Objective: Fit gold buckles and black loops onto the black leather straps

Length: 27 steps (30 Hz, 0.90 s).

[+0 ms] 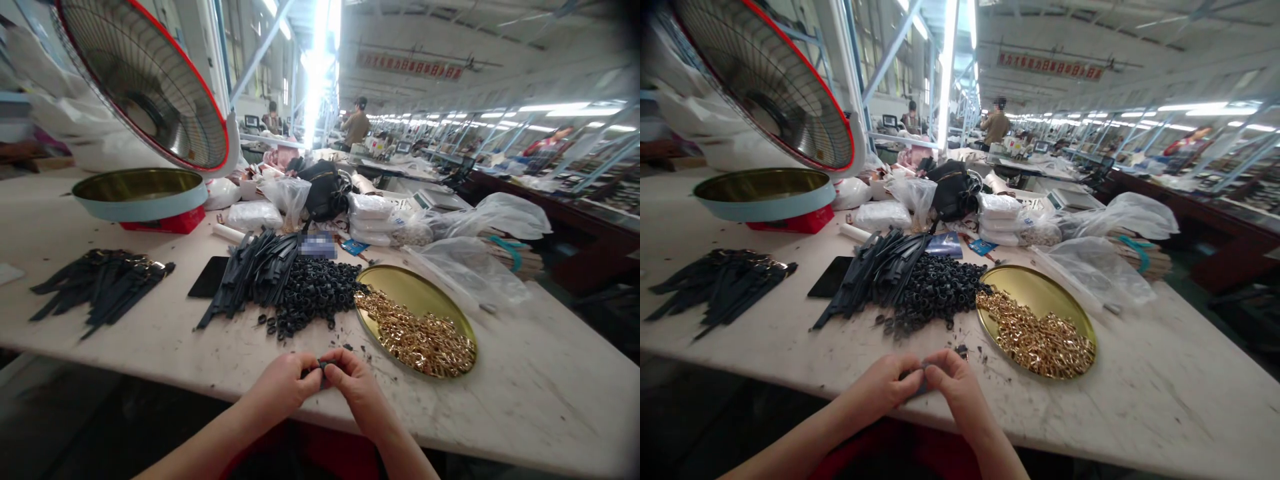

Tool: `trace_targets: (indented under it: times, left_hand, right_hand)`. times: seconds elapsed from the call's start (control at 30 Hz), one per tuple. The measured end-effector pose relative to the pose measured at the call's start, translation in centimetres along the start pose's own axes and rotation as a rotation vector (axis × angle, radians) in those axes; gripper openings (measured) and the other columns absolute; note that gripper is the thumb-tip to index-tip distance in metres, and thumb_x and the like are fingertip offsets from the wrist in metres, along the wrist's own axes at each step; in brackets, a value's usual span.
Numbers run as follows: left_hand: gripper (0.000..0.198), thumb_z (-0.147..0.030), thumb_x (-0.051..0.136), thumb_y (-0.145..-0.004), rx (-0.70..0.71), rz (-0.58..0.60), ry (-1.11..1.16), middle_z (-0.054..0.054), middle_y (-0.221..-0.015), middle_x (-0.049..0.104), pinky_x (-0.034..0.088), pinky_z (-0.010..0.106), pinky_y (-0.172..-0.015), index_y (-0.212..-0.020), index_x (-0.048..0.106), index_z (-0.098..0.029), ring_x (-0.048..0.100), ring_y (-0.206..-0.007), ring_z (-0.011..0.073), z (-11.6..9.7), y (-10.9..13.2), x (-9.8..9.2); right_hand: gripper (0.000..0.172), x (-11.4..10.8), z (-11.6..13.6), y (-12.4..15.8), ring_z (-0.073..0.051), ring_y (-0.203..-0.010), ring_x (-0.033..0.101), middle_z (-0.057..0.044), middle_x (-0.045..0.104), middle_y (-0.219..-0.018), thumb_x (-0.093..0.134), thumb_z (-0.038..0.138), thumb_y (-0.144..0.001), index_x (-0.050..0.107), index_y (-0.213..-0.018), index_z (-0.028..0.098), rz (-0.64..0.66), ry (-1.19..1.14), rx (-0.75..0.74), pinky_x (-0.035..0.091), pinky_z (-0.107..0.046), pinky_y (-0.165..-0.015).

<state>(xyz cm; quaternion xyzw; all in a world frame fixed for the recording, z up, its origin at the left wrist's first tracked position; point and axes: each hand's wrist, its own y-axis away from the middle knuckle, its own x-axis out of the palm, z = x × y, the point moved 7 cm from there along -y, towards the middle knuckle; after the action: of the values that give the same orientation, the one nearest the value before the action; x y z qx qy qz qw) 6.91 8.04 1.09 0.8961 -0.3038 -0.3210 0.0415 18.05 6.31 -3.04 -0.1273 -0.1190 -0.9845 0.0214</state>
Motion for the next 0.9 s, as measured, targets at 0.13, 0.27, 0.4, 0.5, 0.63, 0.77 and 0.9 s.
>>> trace_targets:
  times: [0.13, 0.27, 0.4, 0.5, 0.63, 0.77, 0.9]
  left_hand:
    - [0.017, -0.022, 0.038, -0.076, 0.103, 0.000, 0.204, -0.004, -0.065, 0.053, 0.033, 0.020, -0.056, -0.087, 0.051, -0.016, 0.047, -0.060, 0.0105, -0.9, 1.8, 0.3]
    - [0.020, -0.016, 0.038, -0.076, 0.164, -0.035, 0.356, -0.002, -0.069, 0.055, 0.038, 0.021, -0.061, -0.095, 0.044, -0.015, 0.050, -0.065, 0.0106, -1.2, 3.1, -0.1]
    - [0.017, -0.023, 0.041, -0.079, 0.129, -0.015, 0.412, -0.003, -0.065, 0.055, 0.035, 0.019, -0.048, -0.094, 0.041, -0.015, 0.048, -0.055, 0.0094, -0.9, 3.9, 0.2]
    - [0.021, -0.030, 0.042, -0.080, 0.095, -0.007, 0.440, -0.002, -0.066, 0.057, 0.034, 0.017, -0.042, -0.096, 0.040, -0.016, 0.050, -0.055, 0.0102, -0.7, 4.3, 0.6]
    - [0.032, -0.037, 0.045, -0.078, -0.014, -0.062, 0.339, -0.004, -0.064, 0.055, 0.034, 0.018, -0.039, -0.103, 0.038, -0.018, 0.047, -0.045, 0.0088, 0.5, 4.5, 0.6]
    - [0.027, -0.037, 0.050, -0.075, -0.053, -0.102, 0.212, -0.008, -0.056, 0.049, 0.032, 0.018, -0.039, -0.092, 0.043, -0.018, 0.044, -0.042, 0.0084, 1.4, 4.3, 0.1]
    - [0.021, -0.035, 0.049, -0.074, -0.053, -0.096, 0.265, -0.007, -0.057, 0.049, 0.034, 0.018, -0.041, -0.086, 0.043, -0.018, 0.044, -0.044, 0.0083, 1.7, 3.7, 0.0]
  right_hand:
    - [0.023, 0.5, 0.4, 1.4, -0.012, -0.063, 0.052, 0.001, 0.060, -0.068, 0.068, 0.035, -0.067, 0.061, -0.081, 0.017, -0.050, -0.053, -0.052, 0.040, -0.025, -0.064]
    - [0.036, 2.2, 1.5, 3.1, -0.012, -0.060, 0.051, -0.002, 0.060, -0.067, 0.053, 0.050, -0.076, 0.063, -0.079, 0.016, 0.022, -0.237, -0.090, 0.041, -0.027, -0.062]
    - [0.030, 3.6, 1.8, 4.3, -0.010, -0.058, 0.048, -0.001, 0.058, -0.066, 0.056, 0.045, -0.076, 0.063, -0.077, 0.016, 0.065, -0.315, -0.056, 0.039, -0.023, -0.057]
    - [0.025, 4.4, 1.1, 4.7, -0.009, -0.060, 0.048, 0.000, 0.058, -0.070, 0.062, 0.038, -0.074, 0.061, -0.087, 0.016, 0.126, -0.243, -0.006, 0.038, -0.022, -0.060]
    - [0.025, 4.6, -0.4, 4.7, -0.009, -0.061, 0.049, 0.000, 0.058, -0.069, 0.064, 0.036, -0.073, 0.060, -0.085, 0.014, 0.179, -0.267, 0.114, 0.039, -0.024, -0.065]
    - [0.020, 4.3, -0.8, 4.3, -0.008, -0.058, 0.048, 0.002, 0.057, -0.063, 0.068, 0.031, -0.070, 0.055, -0.071, 0.015, 0.168, -0.317, 0.136, 0.038, -0.021, -0.061]
    - [0.020, 3.7, -0.3, 3.8, -0.008, -0.061, 0.050, 0.002, 0.059, -0.067, 0.066, 0.029, -0.072, 0.052, -0.067, 0.016, 0.103, -0.273, 0.065, 0.038, -0.020, -0.062]
